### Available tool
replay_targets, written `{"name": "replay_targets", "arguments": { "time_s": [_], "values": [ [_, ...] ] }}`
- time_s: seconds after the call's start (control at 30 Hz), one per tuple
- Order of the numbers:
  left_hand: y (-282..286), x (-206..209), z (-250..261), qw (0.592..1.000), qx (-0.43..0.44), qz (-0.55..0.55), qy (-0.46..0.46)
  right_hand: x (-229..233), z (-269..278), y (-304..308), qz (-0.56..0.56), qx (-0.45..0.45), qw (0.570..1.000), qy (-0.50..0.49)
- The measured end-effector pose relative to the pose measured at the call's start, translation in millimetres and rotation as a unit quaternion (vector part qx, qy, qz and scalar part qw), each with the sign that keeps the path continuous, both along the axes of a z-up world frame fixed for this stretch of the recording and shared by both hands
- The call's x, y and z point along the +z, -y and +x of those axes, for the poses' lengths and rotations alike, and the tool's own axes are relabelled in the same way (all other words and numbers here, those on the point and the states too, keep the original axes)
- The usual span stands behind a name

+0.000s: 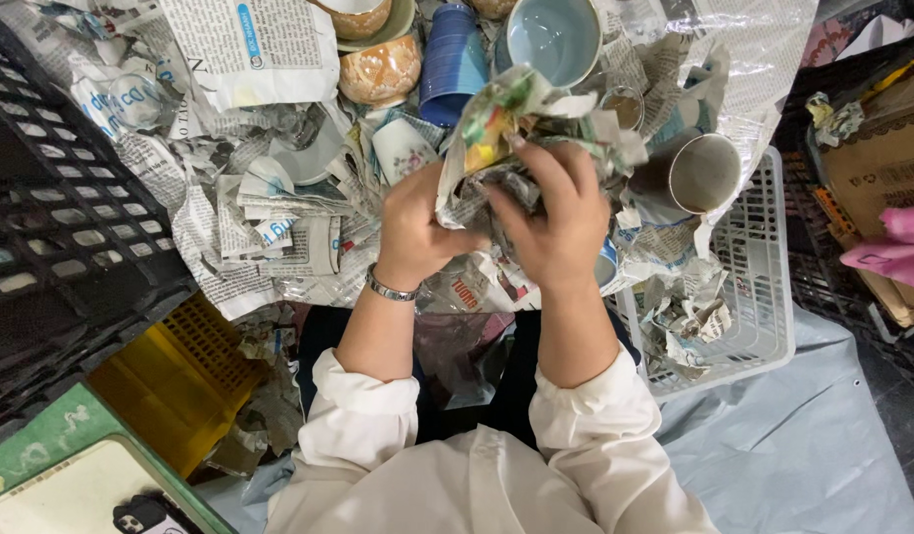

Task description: The person sits on the floor and wraps various ceramic items, including cups, bowls, and saucers, using newspaper. They fold the paper around each item and place the wrapped pieces into a white plastic basket.

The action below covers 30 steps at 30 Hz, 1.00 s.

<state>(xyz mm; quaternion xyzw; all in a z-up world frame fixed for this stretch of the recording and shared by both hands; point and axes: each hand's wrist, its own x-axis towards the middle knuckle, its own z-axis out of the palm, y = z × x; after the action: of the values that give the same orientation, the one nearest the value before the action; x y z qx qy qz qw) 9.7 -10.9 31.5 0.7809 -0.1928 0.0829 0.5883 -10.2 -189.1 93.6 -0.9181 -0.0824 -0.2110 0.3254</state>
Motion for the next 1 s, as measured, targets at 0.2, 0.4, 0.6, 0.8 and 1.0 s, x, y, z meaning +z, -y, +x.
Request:
{"name": "replay_targets", "arguments": {
  "time_s": [0.2,0.4,0.6,0.8,1.0],
  "values": [
    [-2,0,-2,0.980,-0.034,-0.158,-0.117,-17,-3,8,0.113,-0.035,0.992,0.041],
    [0,-11,-5,0.959,0.018,-0.188,-0.210,-29,-2,18,0.229,-0.036,0.968,0.093],
    [-1,-31,-7,0.921,0.128,-0.251,-0.268,-34,-2,31,0.271,-0.020,0.960,0.063],
    [0,-46,-5,0.888,0.164,-0.377,-0.204,-28,2,36,0.218,-0.010,0.975,0.047],
    [-6,-52,0,0.823,0.181,-0.491,-0.221,-19,4,29,0.236,0.017,0.972,-0.001]
  ]
}}
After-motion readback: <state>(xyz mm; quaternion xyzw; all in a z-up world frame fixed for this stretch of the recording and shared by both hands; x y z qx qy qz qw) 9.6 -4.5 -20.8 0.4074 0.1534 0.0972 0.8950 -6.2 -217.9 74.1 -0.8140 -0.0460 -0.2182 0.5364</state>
